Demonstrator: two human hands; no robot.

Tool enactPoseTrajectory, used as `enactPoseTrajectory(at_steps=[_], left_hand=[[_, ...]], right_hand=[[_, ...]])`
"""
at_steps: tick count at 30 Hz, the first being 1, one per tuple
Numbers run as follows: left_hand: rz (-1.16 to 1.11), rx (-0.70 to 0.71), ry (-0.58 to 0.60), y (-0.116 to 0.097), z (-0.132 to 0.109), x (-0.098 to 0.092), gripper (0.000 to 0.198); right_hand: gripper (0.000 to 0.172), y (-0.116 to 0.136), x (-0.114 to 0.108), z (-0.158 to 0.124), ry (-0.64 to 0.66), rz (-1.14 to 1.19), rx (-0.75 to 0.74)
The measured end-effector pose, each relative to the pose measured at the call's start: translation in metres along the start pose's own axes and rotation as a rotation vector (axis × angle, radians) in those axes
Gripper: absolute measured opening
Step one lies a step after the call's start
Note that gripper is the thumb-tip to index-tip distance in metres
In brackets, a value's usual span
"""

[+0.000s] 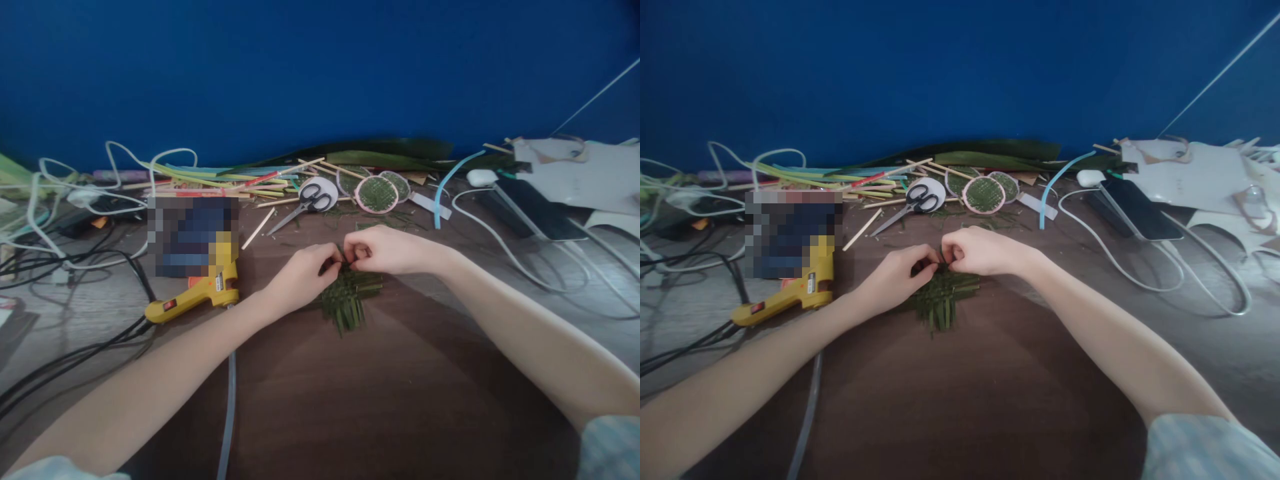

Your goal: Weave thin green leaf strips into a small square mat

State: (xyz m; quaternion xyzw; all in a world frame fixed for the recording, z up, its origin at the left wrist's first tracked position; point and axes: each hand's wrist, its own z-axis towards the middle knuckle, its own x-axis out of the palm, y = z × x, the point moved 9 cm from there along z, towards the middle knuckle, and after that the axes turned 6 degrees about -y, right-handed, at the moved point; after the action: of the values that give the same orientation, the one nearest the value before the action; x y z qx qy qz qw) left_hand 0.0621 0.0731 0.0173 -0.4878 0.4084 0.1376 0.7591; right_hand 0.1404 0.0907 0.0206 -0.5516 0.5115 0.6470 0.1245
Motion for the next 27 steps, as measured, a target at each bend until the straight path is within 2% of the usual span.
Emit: enactPoseTrajectory(at_steps=[7,13,22,27], left_hand=[[-0.012,0.014,0.010,-0.0010,-0.0008,0.0006,0.008],[0.006,0.027,-0.004,-0.0023,-0.0009,-0.0005,0.012],[0.002,0.041,-0.017,-0.0017,-0.0008,-0.0005,0.014],[0.000,0.046,-0.010,-0.0027,-0.0009,-0.0006,0.016]], right_hand=[[0.010,-0.0032,0.0038,0.0003,0.057,0.060,-0.007],[0.010,-0.0021,-0.0005,0.0017,0.017,0.085,-0.023],[0.008,0.0001,-0.0016,0.0009,0.058,0.204,-0.013],[0.013,-0.0010,0.0000,-0.0001,0.080,0.342,0.015]])
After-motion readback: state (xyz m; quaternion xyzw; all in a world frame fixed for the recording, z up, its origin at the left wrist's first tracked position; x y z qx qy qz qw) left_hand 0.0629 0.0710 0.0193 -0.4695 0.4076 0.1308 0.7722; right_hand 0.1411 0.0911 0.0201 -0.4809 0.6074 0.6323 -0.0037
